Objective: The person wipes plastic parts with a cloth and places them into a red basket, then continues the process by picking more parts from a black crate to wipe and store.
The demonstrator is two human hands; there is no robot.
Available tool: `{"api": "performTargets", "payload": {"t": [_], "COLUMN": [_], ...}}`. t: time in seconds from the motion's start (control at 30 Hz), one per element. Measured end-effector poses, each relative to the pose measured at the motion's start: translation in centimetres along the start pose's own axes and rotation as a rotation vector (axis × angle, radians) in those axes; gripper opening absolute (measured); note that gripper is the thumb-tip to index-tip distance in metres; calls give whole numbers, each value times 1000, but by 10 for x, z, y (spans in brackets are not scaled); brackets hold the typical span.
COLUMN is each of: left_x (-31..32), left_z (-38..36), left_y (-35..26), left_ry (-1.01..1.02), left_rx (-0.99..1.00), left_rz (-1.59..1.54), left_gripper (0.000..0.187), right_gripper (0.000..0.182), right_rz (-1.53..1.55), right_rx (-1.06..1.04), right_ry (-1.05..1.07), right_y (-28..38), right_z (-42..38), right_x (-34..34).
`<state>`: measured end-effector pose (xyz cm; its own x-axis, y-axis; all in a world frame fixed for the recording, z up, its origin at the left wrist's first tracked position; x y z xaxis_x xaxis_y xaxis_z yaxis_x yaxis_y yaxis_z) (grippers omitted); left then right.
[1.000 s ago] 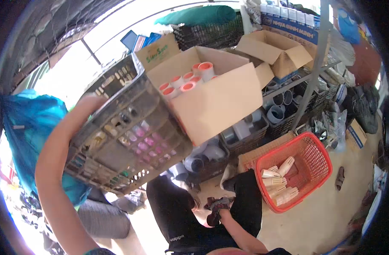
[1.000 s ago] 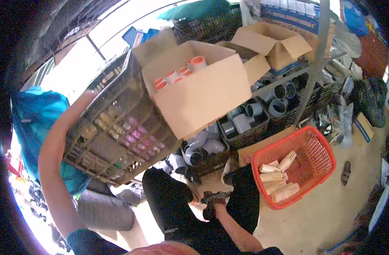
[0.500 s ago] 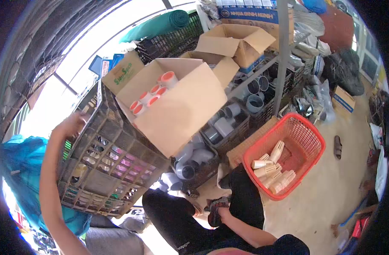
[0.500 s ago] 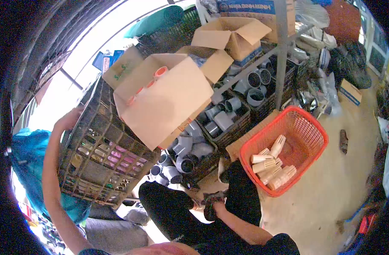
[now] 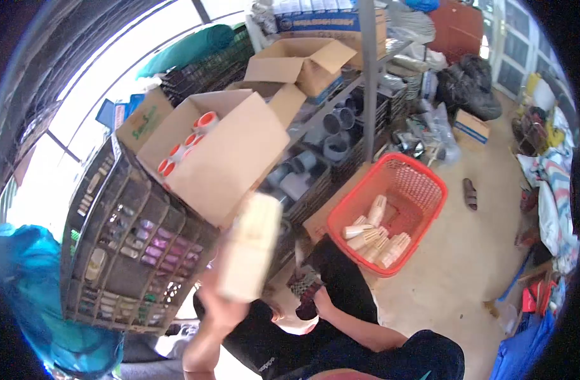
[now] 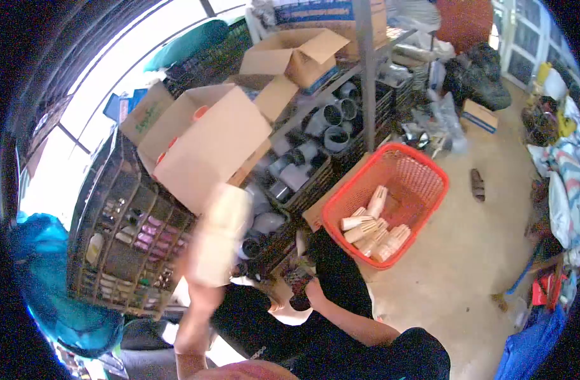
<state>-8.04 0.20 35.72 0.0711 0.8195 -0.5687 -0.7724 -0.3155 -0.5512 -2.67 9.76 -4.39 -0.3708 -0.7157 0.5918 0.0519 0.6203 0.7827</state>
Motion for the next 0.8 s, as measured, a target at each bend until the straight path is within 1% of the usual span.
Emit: {"api": "performTargets", "payload": {"t": [0.07, 0.1, 0.13, 0.17, 0.2, 0.23, 0.27, 0.3, 0.33, 0.37, 0.4, 0.47, 0.5, 0.53, 0.57, 0.6, 0.67, 0.7, 0.73, 0.77, 0.8], "left_x": [82, 114, 140, 157, 163, 173, 181, 187, 187, 190, 189, 178, 173, 164, 157, 158, 150, 149, 146, 144, 143], "left_z": [-24, -38, -58, -77, -86, -100, -114, -121, -117, -122, -122, -112, -110, -104, -102, -104, -104, -104, -103, -104, -106], "left_y": [53, 69, 92, 106, 110, 124, 133, 140, 139, 135, 132, 131, 130, 131, 135, 140, 156, 160, 155, 151, 149], "left_ry": [382, 587, 715, 885, 861, 897, 881, 877, 872, 1014, 1004, 833, 822, 733, 643, 637, 448, 483, 478, 464, 449], "left_rx": [-94, -16, -4, 54, 67, 68, 59, -11, -82, -28, -41, -123, -134, -255, -374, -385, -491, -560, -564, -595, -625], "left_rz": [340, 582, 648, 691, 673, 640, 624, 595, 565, 507, 491, 454, 452, 339, 222, 214, 46, -6, -11, -26, -42], "left_gripper": [59, 68, 51, 26, 12, 12, 12, 12, 14, 23, 23, 32, 32, 38, 45, 45, 47, 53, 53, 58, 63], "right_gripper": [37, 37, 37, 38, 38, 38, 38, 34, 30, 31, 31, 34, 31, 29, 30, 30, 29, 29, 29, 28, 28], "right_rz": [491, 473, 519, 564, 541, 542, 542, 308, 142, 118, 96, 141, 429, 524, 511, 498, 314, 156, 193, 216, 238], "right_rx": [115, 103, 119, 140, 139, 206, 275, 251, 247, 229, 212, 212, 216, 215, 222, 228, 129, 29, 67, 174, 282], "right_ry": [-139, -136, -75, -15, -10, -67, -128, -148, -109, -224, -337, -333, -185, -196, -233, -274, -303, -309, -271, -248, -225], "right_y": [5, 25, 53, 74, 87, 89, 84, 73, 70, 64, 73, 63, 68, 72, 72, 75, 75, 87, 81, 82, 100], "right_z": [5, 3, -2, -5, -2, 0, 1, 8, 15, 22, 23, 46, 53, 62, 63, 57, 39, 28, 28, 30, 30], "right_x": [-6, -5, 4, 14, 21, 29, 35, 34, 38, 33, 38, 28, 45, 50, 51, 59, 71, 77, 80, 80, 88]}}
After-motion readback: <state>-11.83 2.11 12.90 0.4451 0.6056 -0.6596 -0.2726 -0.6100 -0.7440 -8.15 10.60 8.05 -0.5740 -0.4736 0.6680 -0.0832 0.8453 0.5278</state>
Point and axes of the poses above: each hand's wrist, its own z-axis towards the middle knuckle, its own x-axis out of the palm, y = z × x, the point moved 8 cm from there along z, towards the middle knuckle, and after that the axes turned 4 degrees about -x, right-handed, at the moved point
